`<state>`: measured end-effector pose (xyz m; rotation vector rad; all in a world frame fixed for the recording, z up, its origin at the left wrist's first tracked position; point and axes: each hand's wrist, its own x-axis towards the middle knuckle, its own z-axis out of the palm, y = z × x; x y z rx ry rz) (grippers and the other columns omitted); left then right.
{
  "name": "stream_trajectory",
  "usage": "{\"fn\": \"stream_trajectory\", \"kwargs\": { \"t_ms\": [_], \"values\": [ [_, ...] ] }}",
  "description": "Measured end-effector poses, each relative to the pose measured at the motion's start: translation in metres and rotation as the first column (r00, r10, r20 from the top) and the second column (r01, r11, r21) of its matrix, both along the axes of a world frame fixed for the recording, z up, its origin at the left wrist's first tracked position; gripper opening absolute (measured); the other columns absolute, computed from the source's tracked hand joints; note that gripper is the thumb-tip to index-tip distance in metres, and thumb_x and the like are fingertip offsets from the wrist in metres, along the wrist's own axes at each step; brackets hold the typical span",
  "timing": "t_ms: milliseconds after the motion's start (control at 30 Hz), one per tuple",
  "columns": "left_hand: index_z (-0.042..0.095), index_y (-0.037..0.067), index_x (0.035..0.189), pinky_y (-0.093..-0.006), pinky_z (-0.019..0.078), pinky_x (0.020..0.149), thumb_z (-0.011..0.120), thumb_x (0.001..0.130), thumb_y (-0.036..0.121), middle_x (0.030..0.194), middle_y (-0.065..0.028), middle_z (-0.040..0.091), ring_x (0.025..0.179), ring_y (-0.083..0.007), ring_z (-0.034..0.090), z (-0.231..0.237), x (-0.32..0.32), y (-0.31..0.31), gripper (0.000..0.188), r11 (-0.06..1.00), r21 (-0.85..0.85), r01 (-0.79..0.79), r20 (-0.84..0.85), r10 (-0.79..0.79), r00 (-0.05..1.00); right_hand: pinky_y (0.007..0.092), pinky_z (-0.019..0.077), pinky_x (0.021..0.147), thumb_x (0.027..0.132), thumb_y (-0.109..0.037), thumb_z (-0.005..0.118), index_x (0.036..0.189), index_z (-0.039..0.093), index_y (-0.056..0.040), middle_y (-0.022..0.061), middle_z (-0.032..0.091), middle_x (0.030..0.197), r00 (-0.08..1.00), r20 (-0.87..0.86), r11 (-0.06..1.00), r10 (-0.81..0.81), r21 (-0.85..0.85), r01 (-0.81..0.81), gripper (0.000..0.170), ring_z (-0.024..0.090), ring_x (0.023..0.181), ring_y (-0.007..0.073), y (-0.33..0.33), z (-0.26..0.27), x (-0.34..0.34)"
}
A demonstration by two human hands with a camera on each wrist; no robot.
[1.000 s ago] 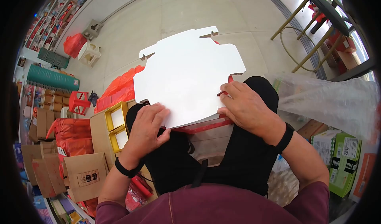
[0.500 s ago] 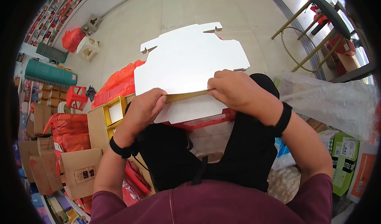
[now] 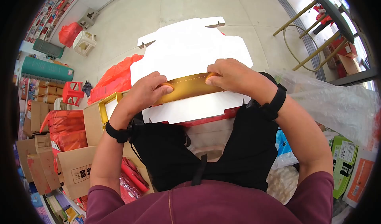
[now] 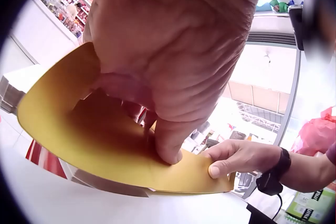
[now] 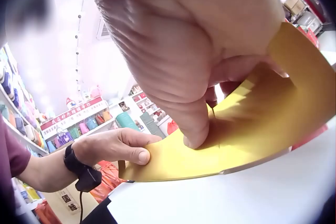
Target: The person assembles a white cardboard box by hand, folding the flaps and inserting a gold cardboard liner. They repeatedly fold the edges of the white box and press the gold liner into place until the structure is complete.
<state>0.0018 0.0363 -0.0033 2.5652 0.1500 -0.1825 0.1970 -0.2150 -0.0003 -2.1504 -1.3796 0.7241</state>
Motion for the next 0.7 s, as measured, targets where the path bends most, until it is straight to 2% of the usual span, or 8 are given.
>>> {"fn": "stream_trajectory", "kwargs": {
  "t_ms": [167,267,333,433,533,700],
  "values": [
    [0.074,0.005,0.108,-0.044,0.0551,0.085,0.067,0.104,0.033,0.102,-0.0142,0.064,0.093,-0.0336,0.067,0.001,0.005,-0.001,0.029,0.999,0.019,-0.027,-0.066,0.028,0.997,0.0446,0.053,0.082,0.099,-0.027,0.072,0.103,0.074,0.0012,0.0189,0.066,0.095,0.993,0.121,1.0,-0.014,0.029,0.011,0.029,0.067,0.089,0.035,0.001,-0.006,-0.006],
    [0.075,0.006,0.108,-0.0439,0.0552,0.085,0.066,0.104,0.033,0.103,-0.0146,0.062,0.093,-0.0341,0.067,-0.001,0.006,-0.003,0.029,0.997,0.06,-0.039,-0.08,0.044,0.996,0.0449,0.0512,0.081,0.097,-0.024,0.074,0.098,0.07,-0.0011,0.0162,0.061,0.093,0.981,0.196,1.0,-0.003,0.019,-0.001,0.023,0.063,0.089,0.0355,0.004,-0.011,-0.008],
    [0.075,0.006,0.108,-0.044,0.0551,0.085,0.065,0.105,0.034,0.103,-0.0148,0.061,0.093,-0.0344,0.066,-0.002,0.007,-0.004,0.03,0.997,0.052,-0.053,-0.078,0.057,0.995,0.0447,0.0512,0.081,0.097,-0.023,0.073,0.097,0.069,-0.001,0.0158,0.061,0.093,0.981,0.193,0.999,-0.023,0.037,0.016,0.022,0.063,0.089,0.0352,0.004,-0.01,-0.011],
    [0.071,0.003,0.102,-0.0391,0.0508,0.079,0.073,0.103,0.031,0.094,-0.0106,0.057,0.087,-0.0261,0.059,-0.006,0.005,-0.005,0.028,0.996,0.036,-0.084,-0.016,0.085,0.996,0.0449,0.0531,0.083,0.099,-0.024,0.072,0.1,0.074,-0.0016,0.0169,0.065,0.094,0.977,0.214,1.0,-0.008,0.023,0.003,0.023,0.066,0.091,0.0347,0.004,-0.006,-0.01],
    [0.075,0.006,0.109,-0.044,0.0547,0.084,0.065,0.105,0.034,0.104,-0.0147,0.061,0.092,-0.0342,0.065,-0.004,0.005,-0.003,0.029,0.997,0.067,-0.037,-0.036,0.039,0.999,0.0448,0.0539,0.085,0.1,-0.025,0.071,0.101,0.076,-0.002,0.0174,0.067,0.095,0.976,0.219,1.0,0.008,0.013,-0.012,0.024,0.067,0.092,0.0343,0.006,-0.005,-0.009],
    [0.075,0.006,0.109,-0.0438,0.0544,0.086,0.065,0.105,0.034,0.104,-0.0147,0.061,0.094,-0.0337,0.066,-0.003,0.007,-0.005,0.03,0.997,0.047,-0.057,-0.062,0.06,0.996,0.0444,0.0535,0.085,0.101,-0.024,0.07,0.101,0.076,-0.0015,0.0172,0.067,0.094,0.975,0.221,1.0,0.012,-0.001,-0.012,0.024,0.067,0.091,0.0334,0.008,-0.002,-0.009]
  ]
}}
